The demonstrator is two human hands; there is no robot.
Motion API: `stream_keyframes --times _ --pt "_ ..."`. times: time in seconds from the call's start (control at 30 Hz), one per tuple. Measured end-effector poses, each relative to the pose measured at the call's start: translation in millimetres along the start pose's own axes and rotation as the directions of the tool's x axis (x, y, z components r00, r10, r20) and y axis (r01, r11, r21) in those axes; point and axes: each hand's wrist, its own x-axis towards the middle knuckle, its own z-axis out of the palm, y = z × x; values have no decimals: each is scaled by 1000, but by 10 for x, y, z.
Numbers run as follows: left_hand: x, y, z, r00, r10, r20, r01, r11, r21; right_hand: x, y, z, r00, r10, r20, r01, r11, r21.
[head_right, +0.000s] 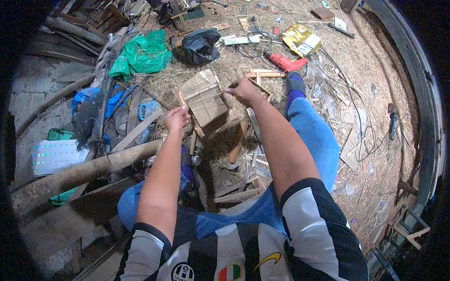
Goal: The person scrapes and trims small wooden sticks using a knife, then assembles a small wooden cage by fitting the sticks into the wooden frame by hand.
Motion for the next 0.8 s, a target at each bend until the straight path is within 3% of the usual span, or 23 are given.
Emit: stream_keyframes --times 0.6,0.73,0.8 --pt "-14 0 25 1000 3 -25 -3 1000 19 236 154 132 998 8 -61 -14 996 -92" --pt "3 -13 25 1000 0 -17 0 1000 21 209 123 103 999 -5 -43 2 996 -85" --pt "2 -13 42 999 -10 -47 11 1000 25 180 118 99 999 -27 -30 27 1000 6"
